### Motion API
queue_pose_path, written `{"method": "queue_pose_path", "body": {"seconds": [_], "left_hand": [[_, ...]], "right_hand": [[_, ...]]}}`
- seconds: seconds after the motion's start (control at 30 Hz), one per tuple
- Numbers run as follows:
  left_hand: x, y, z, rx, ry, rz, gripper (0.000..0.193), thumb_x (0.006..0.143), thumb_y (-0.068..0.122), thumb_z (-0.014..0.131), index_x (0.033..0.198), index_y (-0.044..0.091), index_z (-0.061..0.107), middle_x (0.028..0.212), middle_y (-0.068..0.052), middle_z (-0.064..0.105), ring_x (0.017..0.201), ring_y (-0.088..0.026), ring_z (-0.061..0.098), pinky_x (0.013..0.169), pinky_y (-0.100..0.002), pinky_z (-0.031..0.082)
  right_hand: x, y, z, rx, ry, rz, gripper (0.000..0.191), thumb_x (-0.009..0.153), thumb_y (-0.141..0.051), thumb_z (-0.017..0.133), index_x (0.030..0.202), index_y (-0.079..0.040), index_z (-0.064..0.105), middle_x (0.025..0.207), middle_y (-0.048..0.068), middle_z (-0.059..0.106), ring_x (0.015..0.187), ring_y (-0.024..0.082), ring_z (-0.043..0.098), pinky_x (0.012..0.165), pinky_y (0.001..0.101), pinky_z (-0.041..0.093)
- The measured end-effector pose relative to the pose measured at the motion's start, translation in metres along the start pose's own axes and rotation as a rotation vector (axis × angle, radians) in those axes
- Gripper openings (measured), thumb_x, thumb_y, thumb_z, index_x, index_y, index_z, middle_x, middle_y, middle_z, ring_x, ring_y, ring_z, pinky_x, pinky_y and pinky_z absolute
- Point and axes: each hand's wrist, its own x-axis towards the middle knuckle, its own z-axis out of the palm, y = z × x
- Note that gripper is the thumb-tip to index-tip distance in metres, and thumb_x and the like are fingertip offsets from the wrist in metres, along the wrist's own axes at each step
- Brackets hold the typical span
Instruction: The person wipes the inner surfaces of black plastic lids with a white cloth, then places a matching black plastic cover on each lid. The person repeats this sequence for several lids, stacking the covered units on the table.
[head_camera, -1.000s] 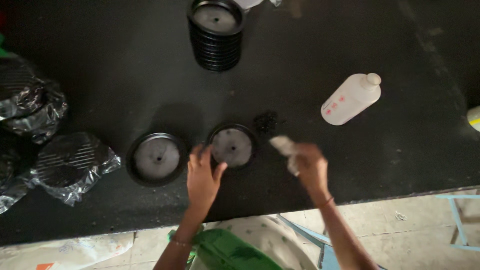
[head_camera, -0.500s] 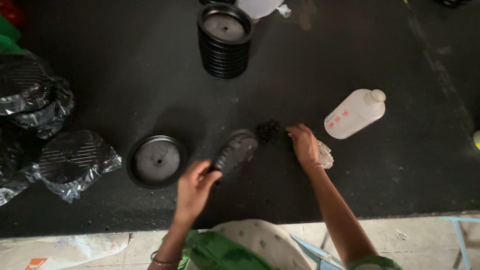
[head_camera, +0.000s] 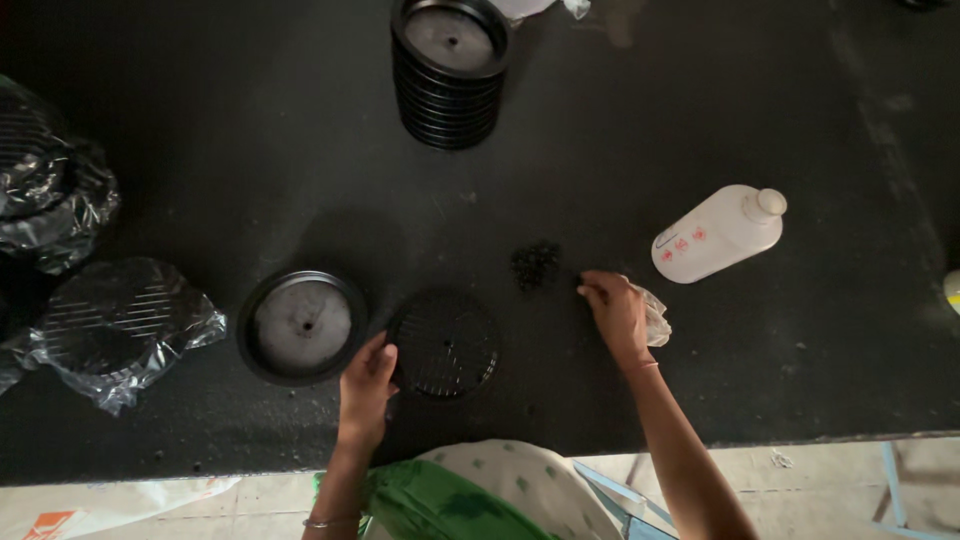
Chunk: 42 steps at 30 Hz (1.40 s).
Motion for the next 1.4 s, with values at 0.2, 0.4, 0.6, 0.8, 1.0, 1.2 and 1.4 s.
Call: {"method": "queue_pose_path", "body": {"seconds": [0.2,0.4,0.6,0.8,1.0,1.2,1.4], "left_hand": [[-0.016,0.010,0.002,0.049,0.042,0.001,0.055,0.091,0.035,0.071,0.137,0.007,0.064,0.110,-0.002,0.074,0.081,-0.009,0.063,0.063,-0.026,0.053],[-0.017,0.011,-0.003,-0.109,-0.024,0.091,0.061,0.087,0.025,0.079,0.139,-0.002,0.061,0.110,-0.010,0.074,0.086,-0.011,0.064,0.069,-0.024,0.052],[-0.018,0.010,-0.008,-0.237,-0.113,0.086,0.069,0.085,0.017,0.082,0.143,-0.006,0.053,0.122,-0.013,0.071,0.105,-0.014,0.067,0.090,-0.026,0.055],[-0.016,0.004,-0.010,-0.336,-0.168,0.107,0.070,0.085,0.012,0.080,0.145,-0.007,0.049,0.129,-0.018,0.068,0.113,-0.018,0.067,0.098,-0.029,0.055],[-0.016,0.003,-0.011,-0.348,-0.168,0.102,0.073,0.085,0.013,0.080,0.147,-0.008,0.048,0.135,-0.023,0.064,0.119,-0.021,0.064,0.100,-0.032,0.054],[-0.018,0.008,-0.013,-0.301,-0.179,0.096,0.075,0.085,0.014,0.081,0.148,-0.008,0.045,0.143,-0.025,0.058,0.128,-0.025,0.061,0.106,-0.033,0.052],[-0.019,0.011,-0.014,-0.258,-0.156,0.054,0.078,0.082,0.015,0.083,0.149,-0.005,0.046,0.145,-0.026,0.054,0.128,-0.026,0.061,0.104,-0.035,0.053]], "right_hand": [[0.000,0.005,0.005,-0.170,0.006,-0.122,0.024,0.087,-0.023,0.081,0.103,-0.005,0.079,0.100,0.015,0.076,0.086,0.031,0.072,0.077,0.0414,0.057],[-0.002,-0.038,0.011,-0.054,-0.012,-0.013,0.023,0.092,-0.022,0.080,0.108,-0.006,0.078,0.099,0.014,0.076,0.087,0.027,0.075,0.076,0.0369,0.057],[-0.047,-0.138,0.047,0.216,-0.298,-0.209,0.021,0.089,-0.021,0.077,0.107,-0.011,0.078,0.101,0.006,0.076,0.082,0.017,0.076,0.069,0.0269,0.062],[-0.055,-0.176,0.058,0.106,-0.317,-0.393,0.019,0.086,-0.020,0.078,0.103,-0.013,0.080,0.100,0.003,0.076,0.084,0.019,0.073,0.069,0.0308,0.061],[-0.057,-0.179,0.058,0.079,-0.304,-0.454,0.019,0.086,-0.021,0.078,0.103,-0.013,0.080,0.100,0.003,0.075,0.090,0.020,0.072,0.075,0.0330,0.060],[-0.060,-0.172,0.063,0.050,-0.315,-0.453,0.018,0.088,-0.022,0.077,0.104,-0.013,0.080,0.102,0.003,0.076,0.091,0.020,0.073,0.076,0.0320,0.060],[-0.058,-0.154,0.071,0.154,-0.362,-0.371,0.023,0.087,-0.024,0.077,0.108,-0.014,0.079,0.102,0.005,0.077,0.091,0.017,0.074,0.077,0.0312,0.061]]}}
